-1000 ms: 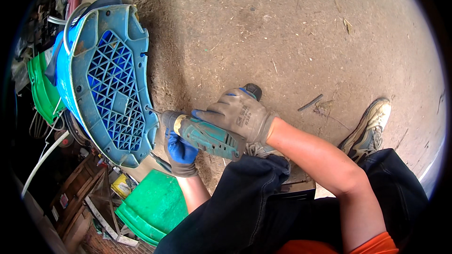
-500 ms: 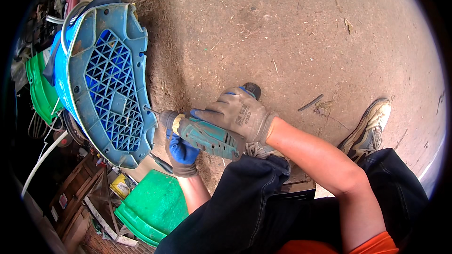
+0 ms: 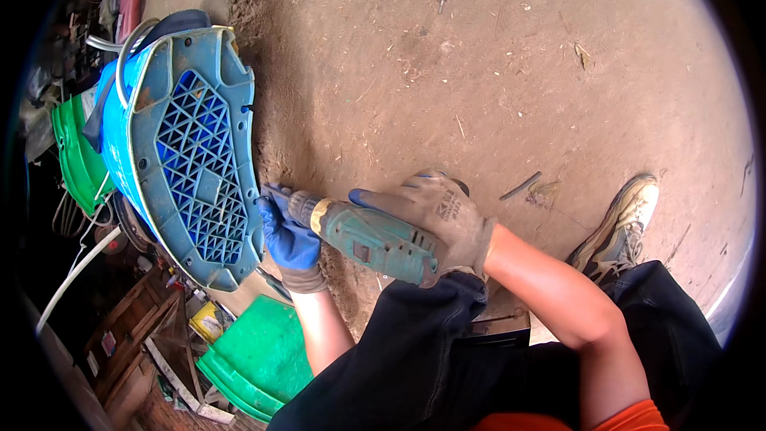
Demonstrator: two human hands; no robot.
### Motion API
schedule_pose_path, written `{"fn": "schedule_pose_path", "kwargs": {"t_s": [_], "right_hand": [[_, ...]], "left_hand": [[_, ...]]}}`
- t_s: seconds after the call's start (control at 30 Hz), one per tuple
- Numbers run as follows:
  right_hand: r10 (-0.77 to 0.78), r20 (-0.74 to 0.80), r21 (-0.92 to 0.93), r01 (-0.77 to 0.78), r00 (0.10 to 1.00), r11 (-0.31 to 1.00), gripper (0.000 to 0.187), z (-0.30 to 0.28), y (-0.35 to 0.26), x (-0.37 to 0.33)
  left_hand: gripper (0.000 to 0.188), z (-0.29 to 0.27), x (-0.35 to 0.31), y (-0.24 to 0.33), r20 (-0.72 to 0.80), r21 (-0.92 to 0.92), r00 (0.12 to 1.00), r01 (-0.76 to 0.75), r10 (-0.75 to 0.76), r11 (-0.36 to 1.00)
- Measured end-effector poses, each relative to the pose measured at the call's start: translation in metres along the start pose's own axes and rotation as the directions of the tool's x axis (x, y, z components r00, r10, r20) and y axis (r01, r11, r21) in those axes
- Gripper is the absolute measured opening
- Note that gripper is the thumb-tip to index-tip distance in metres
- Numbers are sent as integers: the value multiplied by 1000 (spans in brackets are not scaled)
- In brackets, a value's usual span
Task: The person sits on the floor and uses a cordless drill to attach a metal bracket to a blue plastic container. They then put on gloves and attach a blue plastic grid to the container using the drill.
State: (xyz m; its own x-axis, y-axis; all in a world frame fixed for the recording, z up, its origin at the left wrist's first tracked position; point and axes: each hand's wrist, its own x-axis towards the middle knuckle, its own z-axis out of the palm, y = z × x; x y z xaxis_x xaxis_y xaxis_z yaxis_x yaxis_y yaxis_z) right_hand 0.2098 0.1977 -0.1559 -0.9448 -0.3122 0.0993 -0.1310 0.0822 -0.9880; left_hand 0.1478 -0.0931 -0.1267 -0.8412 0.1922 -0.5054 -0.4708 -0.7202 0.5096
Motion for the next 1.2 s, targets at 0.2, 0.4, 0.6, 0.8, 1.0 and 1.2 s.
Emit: {"fn": "schedule_pose_path", "kwargs": {"t_s": [0.2, 0.4, 0.6, 0.8, 1.0, 1.2], "right_hand": [[50, -145, 100, -36, 988, 994, 94, -12, 16, -16], [107, -178, 157, -79, 978, 984, 83, -28, 13, -21], [293, -188, 612, -121, 938, 782, 75, -6, 18, -30], [370, -107, 636, -223, 923, 739, 61, -17, -3, -18], [535, 48, 786, -362, 843, 500, 48, -19, -10, -21], [610, 98, 924, -299, 786, 237, 47, -17, -14, -16]], "left_hand": [[30, 12, 43, -17, -30, 41, 1000, 1, 0, 999], [32, 30, 67, -19, 201, 17, 971, 127, -128, 992], [33, 42, 79, -17, 302, -100, 930, 250, -210, 963], [35, 36, 72, -10, 293, -156, 946, 192, -140, 969], [38, 33, 74, -4, 377, -121, 919, 172, -115, 978], [39, 34, 79, -6, 403, -133, 908, 180, -112, 975]]}}
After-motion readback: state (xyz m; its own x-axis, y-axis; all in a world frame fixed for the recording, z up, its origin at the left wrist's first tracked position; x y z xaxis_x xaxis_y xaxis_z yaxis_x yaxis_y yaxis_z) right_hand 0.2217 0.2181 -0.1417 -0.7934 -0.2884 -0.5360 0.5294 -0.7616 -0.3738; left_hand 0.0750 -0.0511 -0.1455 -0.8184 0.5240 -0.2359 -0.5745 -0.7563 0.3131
